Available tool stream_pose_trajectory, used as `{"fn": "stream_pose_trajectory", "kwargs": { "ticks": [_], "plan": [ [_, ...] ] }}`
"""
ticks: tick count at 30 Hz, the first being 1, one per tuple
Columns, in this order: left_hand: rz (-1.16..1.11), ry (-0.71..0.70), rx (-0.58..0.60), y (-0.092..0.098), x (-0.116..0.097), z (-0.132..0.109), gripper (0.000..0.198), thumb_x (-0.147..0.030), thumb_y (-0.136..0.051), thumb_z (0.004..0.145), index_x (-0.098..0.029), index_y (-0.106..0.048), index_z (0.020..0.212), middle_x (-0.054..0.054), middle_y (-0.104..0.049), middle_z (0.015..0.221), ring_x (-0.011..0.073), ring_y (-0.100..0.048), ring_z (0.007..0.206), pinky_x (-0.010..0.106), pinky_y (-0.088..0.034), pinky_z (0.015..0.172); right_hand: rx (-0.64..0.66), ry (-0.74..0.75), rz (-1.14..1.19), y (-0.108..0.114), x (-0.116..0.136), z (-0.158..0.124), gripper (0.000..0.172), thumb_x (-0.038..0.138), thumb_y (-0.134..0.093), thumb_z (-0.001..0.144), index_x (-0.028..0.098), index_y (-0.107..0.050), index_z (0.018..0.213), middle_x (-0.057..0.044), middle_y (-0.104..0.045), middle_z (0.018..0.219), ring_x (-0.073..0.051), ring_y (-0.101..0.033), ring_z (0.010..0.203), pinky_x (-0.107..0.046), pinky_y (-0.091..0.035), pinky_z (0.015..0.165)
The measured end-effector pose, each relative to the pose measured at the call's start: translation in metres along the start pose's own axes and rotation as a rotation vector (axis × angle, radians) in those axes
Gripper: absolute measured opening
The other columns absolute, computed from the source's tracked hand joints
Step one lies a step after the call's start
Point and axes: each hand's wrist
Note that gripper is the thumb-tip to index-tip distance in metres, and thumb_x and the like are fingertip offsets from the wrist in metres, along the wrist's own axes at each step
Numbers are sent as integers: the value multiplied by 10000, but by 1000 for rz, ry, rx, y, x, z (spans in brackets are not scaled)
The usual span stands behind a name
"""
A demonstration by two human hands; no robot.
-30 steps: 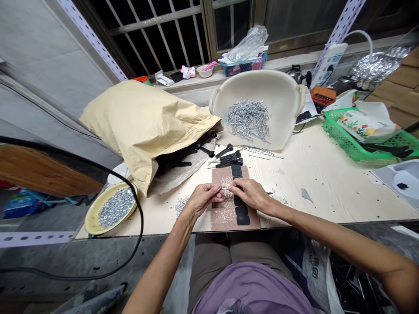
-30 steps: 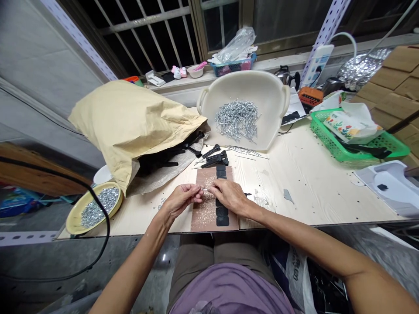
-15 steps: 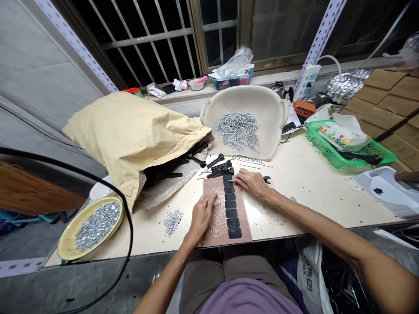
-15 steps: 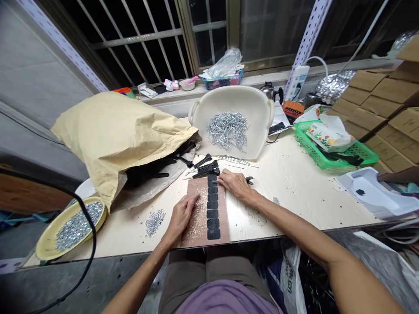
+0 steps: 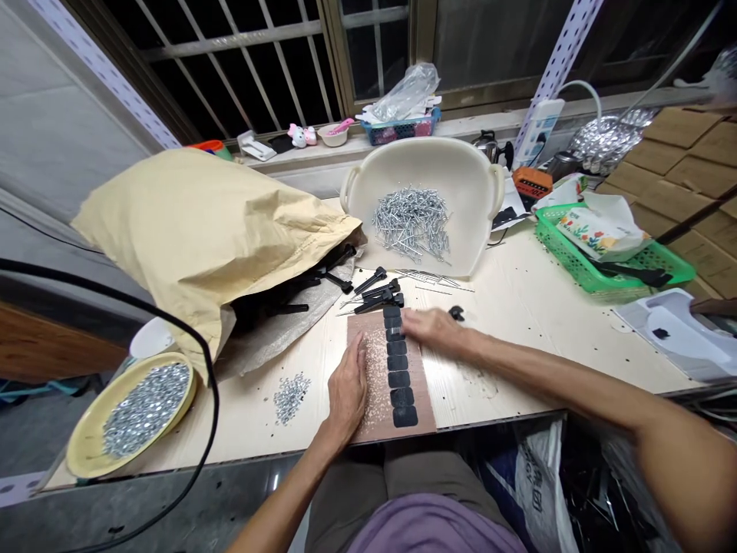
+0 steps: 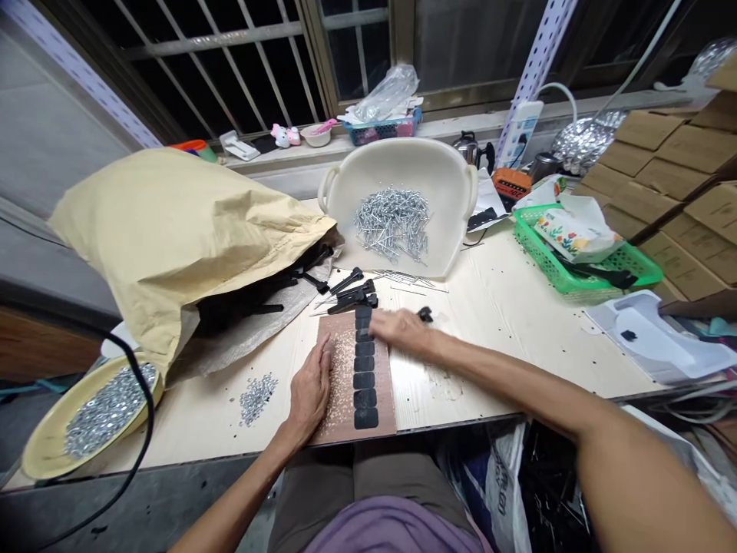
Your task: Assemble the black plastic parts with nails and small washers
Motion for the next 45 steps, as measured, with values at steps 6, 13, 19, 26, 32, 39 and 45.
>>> {"fn": "stream_pose_trajectory", "kwargs": {
  "ticks": [6, 13, 19, 26, 32, 39, 45],
  "plan": [
    [48, 0, 0, -3, 2, -1, 456, -265, -325, 945, -187, -340, 1394, 120, -487, 1368, 253, -552, 1157, 373, -477, 903, 12, -31, 5, 4, -1, 0, 354, 236, -215, 985, 153, -538, 866, 8, -487, 709, -64, -373, 540, -185, -302, 429],
    [47, 20, -1, -5, 6, -2, 470, -255, -337, 938, -204, -326, 1406, 115, -495, 1362, 256, -566, 1138, 377, -484, 896, 71, 116, -14, 1, -11, 8, 322, 216, -247, 987, 161, -522, 829, 21, -465, 702, -63, -343, 536, -181, -282, 432],
    [8, 11, -5, -5, 7, -3, 469, -254, -336, 937, -219, -330, 1406, 100, -498, 1362, 246, -551, 1160, 369, -484, 904, -6, -79, -140, -1, -31, 21, 336, 316, -276, 985, 163, -521, 814, -4, -467, 760, -81, -367, 583, -215, -259, 447],
    [6, -20, 9, -3, 3, -3, 482, -222, -321, 938, -208, -297, 1419, 109, -470, 1385, 243, -528, 1187, 378, -449, 955, 66, 139, -94, -2, 3, 3, 331, 188, -247, 981, 170, -528, 807, 7, -466, 707, -88, -365, 569, -218, -284, 447],
    [-27, -4, -5, -3, 3, -6, 474, -238, -319, 939, -221, -305, 1413, 103, -502, 1357, 245, -533, 1176, 392, -454, 949, -24, -102, -77, 22, -7, -32, 308, 302, -351, 967, 163, -578, 813, -25, -527, 746, -96, -416, 578, -241, -316, 503],
    [-210, -2, -37, 2, -7, -6, 391, -264, -351, 935, -216, -459, 1308, 97, -563, 1278, 225, -539, 1161, 367, -415, 988, -106, -97, -254, 32, -2, -25, 236, 286, -453, 928, 176, -631, 819, -68, -621, 832, -168, -500, 756, -296, -361, 671],
    [-203, 107, -196, 53, 6, -22, 269, -288, -410, 924, -208, -627, 1062, 71, -646, 962, 179, -605, 904, 284, -457, 822, -55, -16, -242, -5, -2, 92, 243, 258, -418, 936, 200, -654, 928, -83, -632, 903, -214, -447, 861, -324, -313, 694]
  ]
}}
Point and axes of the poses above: each hand's wrist, its own z-axis towards the middle knuckle, its own y-axis out of the back of the hand, x = y × z
